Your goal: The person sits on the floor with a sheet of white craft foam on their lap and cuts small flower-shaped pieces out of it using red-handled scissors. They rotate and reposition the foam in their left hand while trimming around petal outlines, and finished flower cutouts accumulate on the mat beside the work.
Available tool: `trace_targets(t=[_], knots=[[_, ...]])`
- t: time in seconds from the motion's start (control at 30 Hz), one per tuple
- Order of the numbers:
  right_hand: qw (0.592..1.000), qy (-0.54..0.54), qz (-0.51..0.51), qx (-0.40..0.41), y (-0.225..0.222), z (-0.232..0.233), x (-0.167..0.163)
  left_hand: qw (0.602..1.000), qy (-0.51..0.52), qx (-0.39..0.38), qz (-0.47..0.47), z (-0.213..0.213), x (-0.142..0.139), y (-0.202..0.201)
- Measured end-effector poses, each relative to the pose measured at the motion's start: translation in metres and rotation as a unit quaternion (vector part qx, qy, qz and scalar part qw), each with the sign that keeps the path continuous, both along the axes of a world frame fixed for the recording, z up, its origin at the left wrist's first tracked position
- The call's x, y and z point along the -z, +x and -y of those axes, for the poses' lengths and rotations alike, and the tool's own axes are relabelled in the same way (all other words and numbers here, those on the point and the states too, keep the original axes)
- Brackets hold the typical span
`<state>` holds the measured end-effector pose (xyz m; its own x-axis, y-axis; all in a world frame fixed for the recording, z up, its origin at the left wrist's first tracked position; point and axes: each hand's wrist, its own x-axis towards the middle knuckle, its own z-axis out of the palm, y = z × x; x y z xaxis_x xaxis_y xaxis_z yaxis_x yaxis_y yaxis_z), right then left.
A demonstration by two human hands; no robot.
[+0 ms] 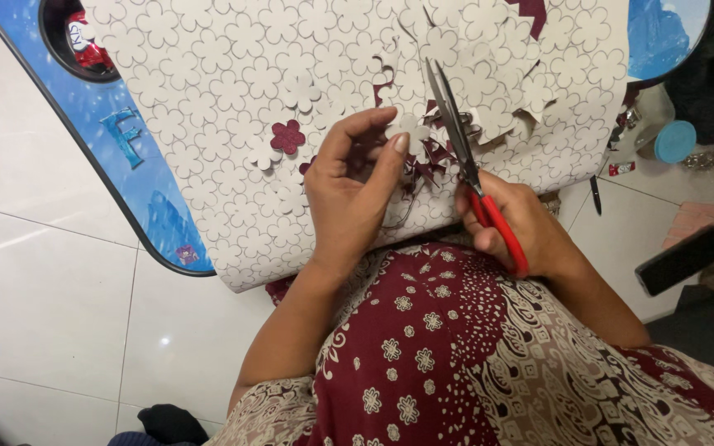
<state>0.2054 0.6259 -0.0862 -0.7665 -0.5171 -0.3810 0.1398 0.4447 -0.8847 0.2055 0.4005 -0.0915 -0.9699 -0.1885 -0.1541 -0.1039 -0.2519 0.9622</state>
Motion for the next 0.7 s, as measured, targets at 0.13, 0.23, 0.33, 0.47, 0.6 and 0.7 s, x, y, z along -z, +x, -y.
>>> trace_targets(t=[0.13, 0.23, 0.33, 0.47, 0.6, 0.7], knots=[[0.999, -0.024, 0.004, 0.022, 0.0, -0.001, -0.002, 0.999, 0.005, -0.022, -0.032, 0.015, 0.005, -0.004], [1.0, -0.012, -0.012, 0.025, 0.001, -0.003, -0.002, 0.997, 0.015, -0.071, -0.034, 0.036, 0.005, -0.009], [0.999, -0.016, 0.003, 0.044, 0.003, -0.009, -0.004, 0.963, -0.201, -0.154, -0.095, 0.055, 0.0, -0.013], [0.997, -0.032, 0.004, 0.072, 0.003, -0.017, -0.003, 0.935, -0.304, -0.147, -0.106, 0.049, 0.002, -0.024], [0.995, -0.012, -0.022, 0.093, 0.002, -0.027, -0.002, 0.897, -0.406, 0.062, -0.164, 0.015, 0.013, -0.048], [0.993, 0.01, -0.039, 0.107, 0.003, -0.031, -0.001, 0.848, -0.477, 0.091, -0.213, -0.001, 0.017, -0.067]])
